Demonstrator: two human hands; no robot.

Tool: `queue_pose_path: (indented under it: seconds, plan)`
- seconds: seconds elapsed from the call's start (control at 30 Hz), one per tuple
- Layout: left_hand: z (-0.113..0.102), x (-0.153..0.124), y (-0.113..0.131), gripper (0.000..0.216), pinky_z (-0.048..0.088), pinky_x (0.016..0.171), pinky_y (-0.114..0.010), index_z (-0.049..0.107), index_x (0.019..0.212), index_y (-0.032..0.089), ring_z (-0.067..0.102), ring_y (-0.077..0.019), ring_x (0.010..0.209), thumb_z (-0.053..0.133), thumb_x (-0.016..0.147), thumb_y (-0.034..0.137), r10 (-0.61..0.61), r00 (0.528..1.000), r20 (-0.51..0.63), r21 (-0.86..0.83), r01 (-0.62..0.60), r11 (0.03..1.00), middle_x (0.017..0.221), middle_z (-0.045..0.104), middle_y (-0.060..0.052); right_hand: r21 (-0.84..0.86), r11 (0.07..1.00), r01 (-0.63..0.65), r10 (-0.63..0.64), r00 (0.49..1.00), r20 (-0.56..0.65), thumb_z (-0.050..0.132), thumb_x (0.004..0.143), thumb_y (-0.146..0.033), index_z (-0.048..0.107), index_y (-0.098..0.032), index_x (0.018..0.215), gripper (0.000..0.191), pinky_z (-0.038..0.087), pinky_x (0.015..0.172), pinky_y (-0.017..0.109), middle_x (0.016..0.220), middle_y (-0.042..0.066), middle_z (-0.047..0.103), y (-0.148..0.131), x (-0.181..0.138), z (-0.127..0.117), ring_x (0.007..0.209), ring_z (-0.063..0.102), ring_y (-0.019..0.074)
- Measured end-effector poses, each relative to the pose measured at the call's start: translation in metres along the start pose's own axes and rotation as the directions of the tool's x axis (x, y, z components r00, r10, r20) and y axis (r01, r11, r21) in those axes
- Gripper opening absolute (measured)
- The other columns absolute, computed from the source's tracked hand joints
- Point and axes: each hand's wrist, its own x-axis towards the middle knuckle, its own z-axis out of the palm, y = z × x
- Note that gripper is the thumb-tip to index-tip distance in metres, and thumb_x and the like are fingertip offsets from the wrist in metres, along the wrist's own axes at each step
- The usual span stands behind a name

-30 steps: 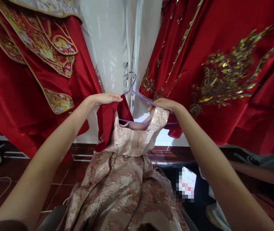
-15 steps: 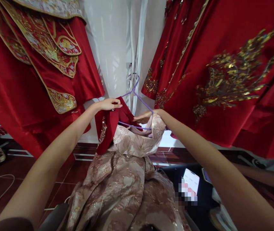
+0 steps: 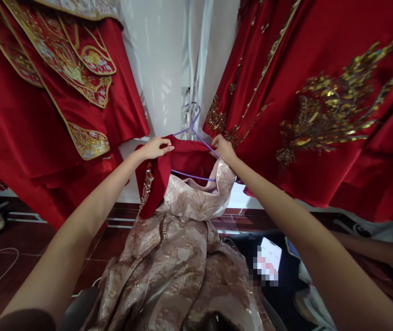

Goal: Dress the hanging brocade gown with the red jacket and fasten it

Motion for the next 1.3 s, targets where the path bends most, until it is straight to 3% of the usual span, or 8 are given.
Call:
queue_pose_path:
  seconds: [0.13, 0.37, 0.63, 0.8, 0.9, 1.07, 1.2, 1.3]
  plan:
    - [0.014, -0.001, -0.009, 0.028, 0.038, 0.078, -0.032, 0.062, 0.084, 0.020, 0.047, -0.0186, 0.077, 0.047, 0.085, 0.045, 0.009, 0.990, -0.141, 0.120, 0.008, 0.993, 0.076, 0.043, -0.003, -0.081, 0.997, 0.020, -0.031, 0.991, -0.130, 0.053, 0.055, -0.004, 0.047, -0.020, 0.086, 0.035, 0.044, 0.071, 0.032, 0.087, 0.005, 0.057, 0.021, 0.003, -0.019, 0.078, 0.054, 0.0200]
    - [0.026, 0.001, -0.009, 0.029, 0.037, 0.081, -0.034, 0.061, 0.087, 0.021, 0.048, -0.0214, 0.081, 0.044, 0.086, 0.045, -0.014, 0.989, -0.149, 0.215, 0.047, 0.976, 0.077, 0.041, -0.004, -0.255, 0.967, 0.020, -0.034, 0.998, -0.052, 0.054, 0.055, -0.002, 0.050, -0.018, 0.078, 0.029, 0.040, 0.071, 0.031, 0.079, 0.005, 0.057, 0.076, -0.027, -0.066, 0.075, 0.053, 0.0197]
    - [0.031, -0.003, 0.008, 0.029, 0.036, 0.083, -0.038, 0.059, 0.090, 0.020, 0.048, -0.0252, 0.085, 0.042, 0.087, 0.043, -0.067, 0.986, -0.155, 0.199, 0.098, 0.975, 0.078, 0.042, -0.005, -0.208, 0.978, 0.005, 0.021, 0.992, 0.121, 0.070, 0.066, -0.046, 0.060, -0.021, 0.077, 0.029, 0.039, 0.062, 0.031, 0.068, 0.005, 0.062, 0.032, -0.065, -0.107, 0.061, 0.055, 0.0172]
    - [0.035, -0.008, 0.018, 0.029, 0.036, 0.084, -0.039, 0.059, 0.090, 0.019, 0.049, -0.0269, 0.089, 0.042, 0.087, 0.042, -0.077, 0.986, -0.146, 0.152, 0.099, 0.983, 0.077, 0.043, -0.006, 0.200, 0.971, -0.131, 0.073, 0.958, 0.276, 0.050, 0.080, -0.058, 0.064, -0.020, 0.087, 0.042, 0.046, 0.073, 0.036, 0.084, 0.007, 0.068, 0.008, -0.070, -0.063, 0.077, 0.062, 0.0229]
    - [0.038, -0.009, 0.022, 0.029, 0.037, 0.083, -0.040, 0.059, 0.091, 0.019, 0.049, -0.0280, 0.090, 0.042, 0.087, 0.042, -0.085, 0.985, -0.148, 0.151, 0.107, 0.983, 0.079, 0.044, -0.007, 0.288, 0.938, -0.194, 0.176, 0.980, 0.090, 0.051, 0.081, -0.053, 0.062, -0.017, 0.092, 0.039, 0.043, 0.086, 0.041, 0.095, 0.012, 0.066, -0.020, -0.063, -0.023, 0.094, 0.060, 0.0270]
    - [0.036, -0.006, 0.019, 0.025, 0.036, 0.085, -0.041, 0.059, 0.088, 0.019, 0.049, -0.0275, 0.090, 0.045, 0.086, 0.040, -0.143, 0.977, -0.157, 0.141, 0.165, 0.976, 0.081, 0.044, -0.007, 0.421, 0.907, 0.030, -0.031, 1.000, -0.003, 0.047, 0.084, -0.051, 0.052, -0.021, 0.085, 0.031, 0.043, 0.085, 0.037, 0.089, 0.007, 0.061, -0.069, -0.071, 0.021, 0.089, 0.058, 0.0230]
    - [0.036, -0.011, 0.022, 0.025, 0.033, 0.092, -0.043, 0.059, 0.088, 0.021, 0.043, -0.0296, 0.105, 0.046, 0.086, 0.043, -0.164, 0.964, -0.208, 0.065, 0.181, 0.981, 0.094, 0.047, -0.009, 0.474, 0.880, 0.018, -0.019, 1.000, -0.003, 0.052, 0.080, -0.050, 0.040, -0.024, 0.080, 0.029, 0.045, 0.070, 0.033, 0.071, -0.001, 0.052, -0.054, -0.091, 0.033, 0.065, 0.053, 0.0166]
    - [0.036, -0.026, 0.034, 0.026, 0.032, 0.094, -0.040, 0.056, 0.086, 0.021, 0.039, -0.0289, 0.111, 0.043, 0.088, 0.044, -0.166, 0.921, -0.352, 0.022, 0.186, 0.982, 0.105, 0.047, -0.011, 0.605, 0.796, 0.009, 0.053, 0.995, -0.085, 0.058, 0.076, -0.041, 0.036, -0.025, 0.090, 0.031, 0.045, 0.072, 0.030, 0.081, -0.001, 0.053, -0.034, -0.099, 0.037, 0.073, 0.055, 0.0157]
